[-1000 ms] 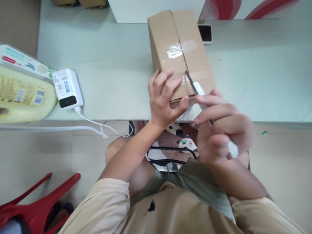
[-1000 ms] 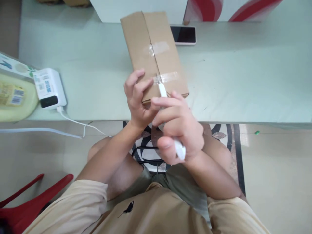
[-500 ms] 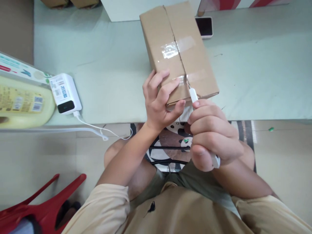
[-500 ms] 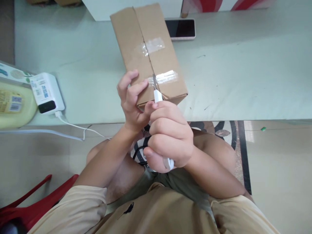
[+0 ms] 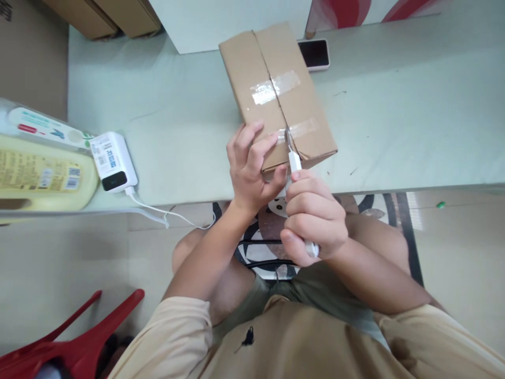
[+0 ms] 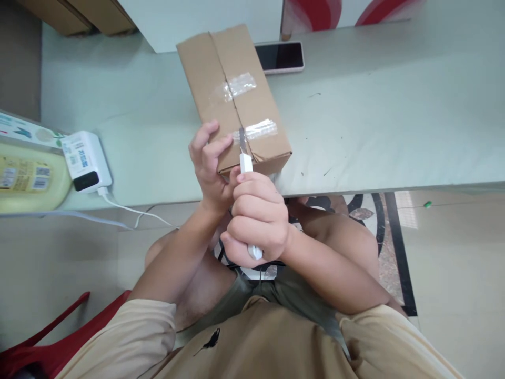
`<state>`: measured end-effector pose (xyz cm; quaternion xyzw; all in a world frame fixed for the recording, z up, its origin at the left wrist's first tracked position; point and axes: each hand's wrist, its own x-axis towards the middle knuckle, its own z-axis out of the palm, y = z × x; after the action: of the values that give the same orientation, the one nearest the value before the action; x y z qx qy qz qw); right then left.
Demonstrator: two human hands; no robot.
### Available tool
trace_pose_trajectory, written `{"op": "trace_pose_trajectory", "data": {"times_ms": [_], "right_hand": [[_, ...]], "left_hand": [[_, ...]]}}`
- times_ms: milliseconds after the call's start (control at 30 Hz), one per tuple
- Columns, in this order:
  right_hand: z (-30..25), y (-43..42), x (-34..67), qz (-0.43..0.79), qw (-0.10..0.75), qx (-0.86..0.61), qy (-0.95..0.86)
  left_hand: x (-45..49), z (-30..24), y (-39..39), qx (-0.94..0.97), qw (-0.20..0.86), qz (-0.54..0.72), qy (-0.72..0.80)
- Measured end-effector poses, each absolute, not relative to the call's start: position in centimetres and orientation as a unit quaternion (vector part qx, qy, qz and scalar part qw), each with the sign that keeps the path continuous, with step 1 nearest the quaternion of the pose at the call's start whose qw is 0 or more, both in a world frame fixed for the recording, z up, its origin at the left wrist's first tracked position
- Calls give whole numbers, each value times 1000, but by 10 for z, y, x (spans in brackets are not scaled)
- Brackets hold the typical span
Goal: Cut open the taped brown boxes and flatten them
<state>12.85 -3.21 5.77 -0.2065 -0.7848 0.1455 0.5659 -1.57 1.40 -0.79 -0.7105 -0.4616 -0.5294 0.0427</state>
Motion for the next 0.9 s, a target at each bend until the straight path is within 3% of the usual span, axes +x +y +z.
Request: {"op": "trace_pose_trajectory", "data": {"times_ms": [167,467,700,900], "right_hand": [[58,-38,133,141,555,-209,-793],[59,-23,129,138,570,-199,-785],[55,-8,129,135,566,-174,-794],[61,-20,129,167,578,-186,-777]], "left_hand": [[-22,-13,17,-710,-77,-514,-476],[-24,-8,16,-724,13,-516,-457],[-25,-14,19,-709,-4,-524,-473],[-25,-10,18,-707,49,-538,-457]]}}
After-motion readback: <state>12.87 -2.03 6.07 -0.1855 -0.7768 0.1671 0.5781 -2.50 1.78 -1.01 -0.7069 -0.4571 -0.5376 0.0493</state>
